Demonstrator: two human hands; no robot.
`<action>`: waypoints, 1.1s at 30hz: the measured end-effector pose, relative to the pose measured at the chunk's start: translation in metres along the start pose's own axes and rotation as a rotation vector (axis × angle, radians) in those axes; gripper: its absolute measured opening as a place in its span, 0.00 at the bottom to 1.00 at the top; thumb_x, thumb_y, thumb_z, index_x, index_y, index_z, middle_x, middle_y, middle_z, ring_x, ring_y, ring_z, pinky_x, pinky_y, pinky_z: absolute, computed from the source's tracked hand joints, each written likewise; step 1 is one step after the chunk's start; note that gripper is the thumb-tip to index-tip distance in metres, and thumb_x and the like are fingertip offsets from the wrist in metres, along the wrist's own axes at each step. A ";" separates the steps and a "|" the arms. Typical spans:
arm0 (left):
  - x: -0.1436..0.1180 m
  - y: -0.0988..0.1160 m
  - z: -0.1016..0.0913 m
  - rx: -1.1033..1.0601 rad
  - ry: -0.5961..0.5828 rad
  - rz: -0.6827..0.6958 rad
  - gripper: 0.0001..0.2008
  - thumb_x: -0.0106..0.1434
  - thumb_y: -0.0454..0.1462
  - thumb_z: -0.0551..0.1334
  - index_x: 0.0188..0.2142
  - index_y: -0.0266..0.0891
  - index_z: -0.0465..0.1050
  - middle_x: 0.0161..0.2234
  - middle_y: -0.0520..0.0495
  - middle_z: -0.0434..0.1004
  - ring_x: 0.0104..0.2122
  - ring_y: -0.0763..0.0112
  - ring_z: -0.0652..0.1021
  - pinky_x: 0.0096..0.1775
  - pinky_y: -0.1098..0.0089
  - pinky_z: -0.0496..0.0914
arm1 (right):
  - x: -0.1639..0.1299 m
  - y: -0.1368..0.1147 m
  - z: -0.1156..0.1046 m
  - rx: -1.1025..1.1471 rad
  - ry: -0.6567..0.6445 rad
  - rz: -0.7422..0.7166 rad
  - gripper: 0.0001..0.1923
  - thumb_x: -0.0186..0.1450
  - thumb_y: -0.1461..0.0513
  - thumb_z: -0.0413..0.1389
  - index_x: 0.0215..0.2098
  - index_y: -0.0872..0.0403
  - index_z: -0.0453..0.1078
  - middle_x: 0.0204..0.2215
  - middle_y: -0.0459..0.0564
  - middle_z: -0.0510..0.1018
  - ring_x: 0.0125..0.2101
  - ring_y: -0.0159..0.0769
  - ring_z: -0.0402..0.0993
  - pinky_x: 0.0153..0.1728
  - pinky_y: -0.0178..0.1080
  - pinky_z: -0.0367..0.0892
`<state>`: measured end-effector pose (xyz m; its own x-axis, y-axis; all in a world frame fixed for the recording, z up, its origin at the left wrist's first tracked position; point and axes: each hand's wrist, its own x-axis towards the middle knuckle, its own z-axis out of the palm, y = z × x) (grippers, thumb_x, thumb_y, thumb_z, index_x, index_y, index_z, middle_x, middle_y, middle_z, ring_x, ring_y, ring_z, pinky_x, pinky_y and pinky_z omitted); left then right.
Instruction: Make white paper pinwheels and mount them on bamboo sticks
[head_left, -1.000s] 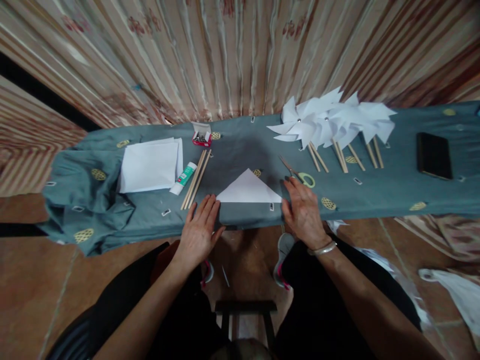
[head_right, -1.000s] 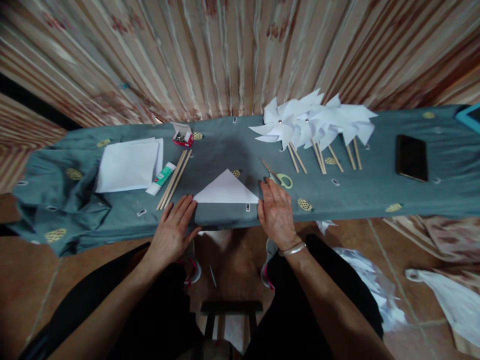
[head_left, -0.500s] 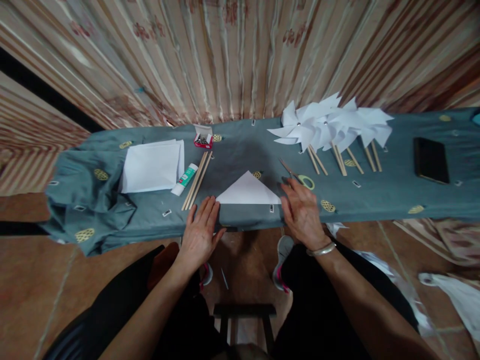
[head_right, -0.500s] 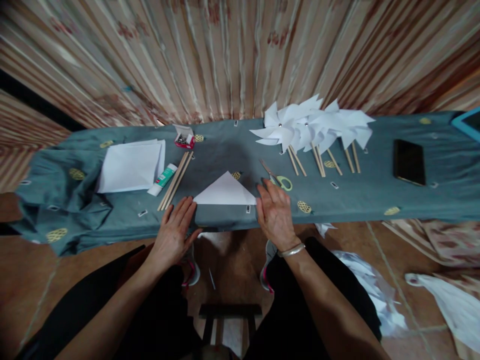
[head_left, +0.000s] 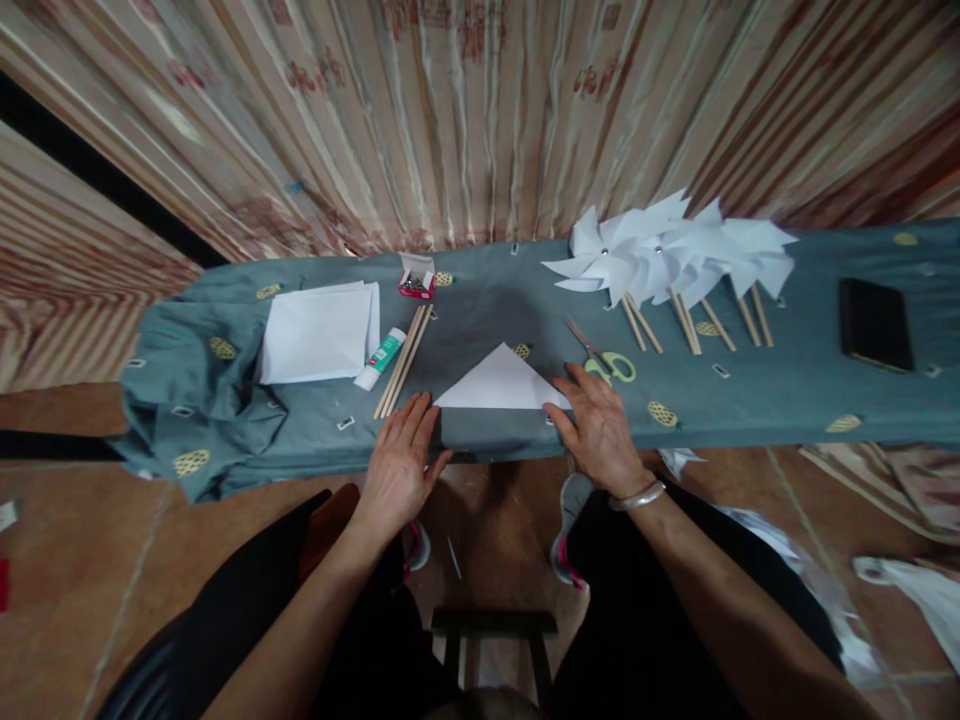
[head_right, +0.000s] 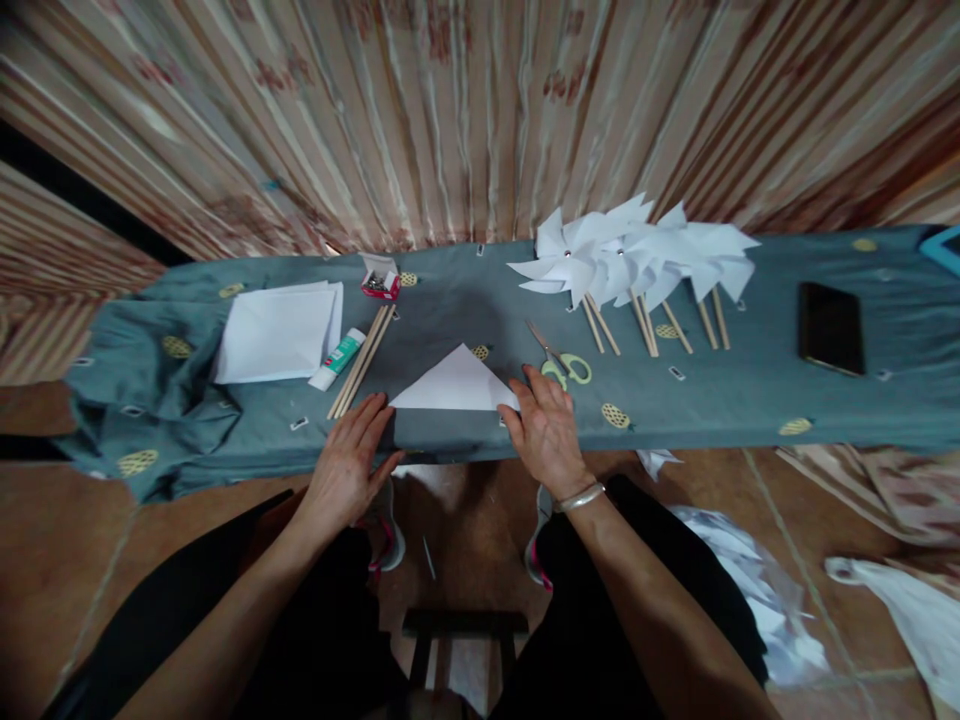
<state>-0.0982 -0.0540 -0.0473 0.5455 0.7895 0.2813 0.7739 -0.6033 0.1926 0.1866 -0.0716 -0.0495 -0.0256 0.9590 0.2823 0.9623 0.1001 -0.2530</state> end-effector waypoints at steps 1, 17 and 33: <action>0.000 -0.001 0.000 -0.007 0.008 -0.008 0.24 0.66 0.40 0.59 0.59 0.30 0.61 0.61 0.28 0.64 0.62 0.47 0.66 0.58 0.48 0.65 | 0.000 0.000 0.000 0.000 -0.002 0.000 0.22 0.70 0.55 0.50 0.54 0.61 0.70 0.59 0.65 0.69 0.57 0.55 0.66 0.54 0.54 0.64; 0.038 0.016 0.007 -0.193 0.174 0.000 0.34 0.65 0.38 0.61 0.66 0.35 0.49 0.63 0.28 0.60 0.63 0.51 0.64 0.59 0.51 0.63 | 0.006 -0.005 -0.006 0.357 0.110 0.035 0.08 0.67 0.58 0.54 0.36 0.53 0.72 0.53 0.59 0.75 0.53 0.49 0.71 0.54 0.54 0.65; 0.065 0.069 0.004 -0.012 0.175 0.202 0.20 0.66 0.29 0.55 0.57 0.42 0.67 0.63 0.41 0.65 0.68 0.58 0.54 0.65 0.44 0.38 | 0.002 -0.026 -0.011 0.111 0.201 -0.195 0.09 0.69 0.64 0.50 0.36 0.54 0.73 0.42 0.56 0.80 0.39 0.42 0.75 0.43 0.45 0.71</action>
<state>-0.0086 -0.0440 -0.0196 0.6237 0.6223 0.4731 0.6508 -0.7486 0.1268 0.1650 -0.0756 -0.0326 -0.1420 0.8484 0.5100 0.9086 0.3161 -0.2728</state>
